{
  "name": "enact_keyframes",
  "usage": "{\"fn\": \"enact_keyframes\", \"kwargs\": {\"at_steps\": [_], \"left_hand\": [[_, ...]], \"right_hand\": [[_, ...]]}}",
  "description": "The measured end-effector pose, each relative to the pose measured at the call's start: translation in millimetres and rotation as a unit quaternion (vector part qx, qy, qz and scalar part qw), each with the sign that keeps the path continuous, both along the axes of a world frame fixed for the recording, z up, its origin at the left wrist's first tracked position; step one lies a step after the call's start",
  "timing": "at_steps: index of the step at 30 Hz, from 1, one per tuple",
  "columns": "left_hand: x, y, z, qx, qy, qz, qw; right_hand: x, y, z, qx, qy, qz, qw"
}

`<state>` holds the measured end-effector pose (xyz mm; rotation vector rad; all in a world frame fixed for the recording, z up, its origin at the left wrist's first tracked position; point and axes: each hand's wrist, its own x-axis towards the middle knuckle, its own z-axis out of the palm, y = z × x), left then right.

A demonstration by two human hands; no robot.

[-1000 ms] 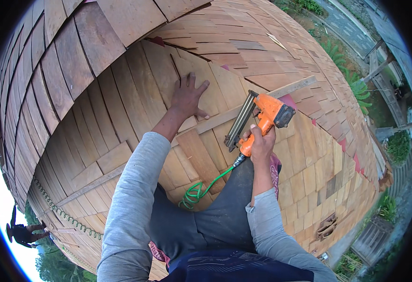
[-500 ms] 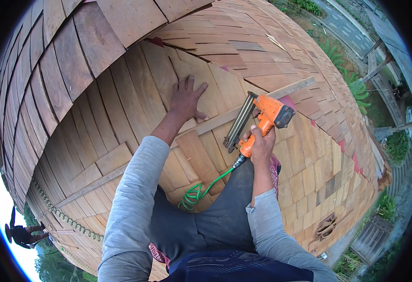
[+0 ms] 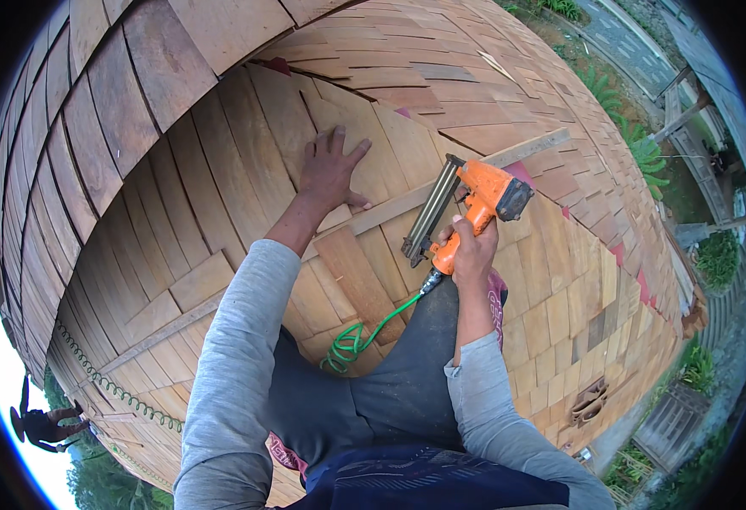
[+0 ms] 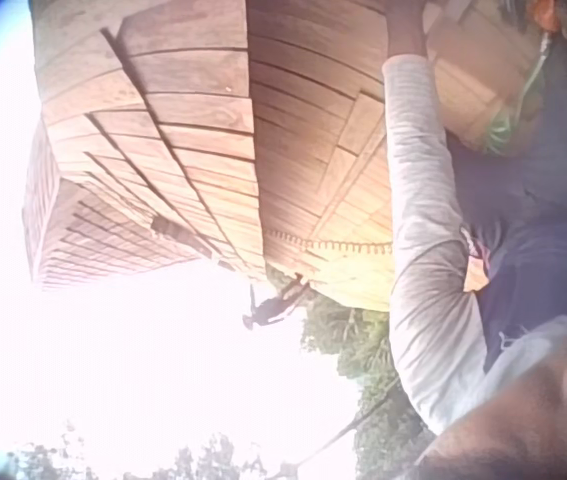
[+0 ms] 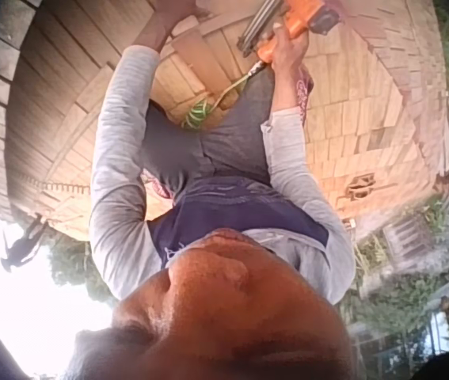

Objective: The person places wooden shingles onto a roof, aligns them with a guideline, and secures them using a pneumatic nail gun.

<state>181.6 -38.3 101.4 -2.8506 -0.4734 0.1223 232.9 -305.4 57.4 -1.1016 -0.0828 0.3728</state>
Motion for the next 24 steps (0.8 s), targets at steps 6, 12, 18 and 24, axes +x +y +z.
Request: {"fn": "enact_keyframes", "kwargs": {"at_steps": [6, 12, 18, 24], "left_hand": [[-2.2, -0.2, -8.0, -0.014, -0.014, 0.006, 1.000], [2.1, 8.9, -15.4, -0.076, -0.040, 0.025, 0.996], [20.3, 39.1, -7.0, -0.049, -0.042, -0.064, 0.996], [36.2, 72.1, -0.3, -0.026, -0.040, -0.058, 0.997]], "right_hand": [[0.6, -0.7, -2.1, -0.001, 0.000, 0.000, 1.000], [-0.8, 0.0, 2.9, -0.003, -0.021, 0.006, 1.000], [-17.2, -2.5, 13.9, -0.044, -0.065, 0.057, 0.995], [-43.5, -6.0, 44.9, -0.149, -0.161, 0.200, 0.955]]}}
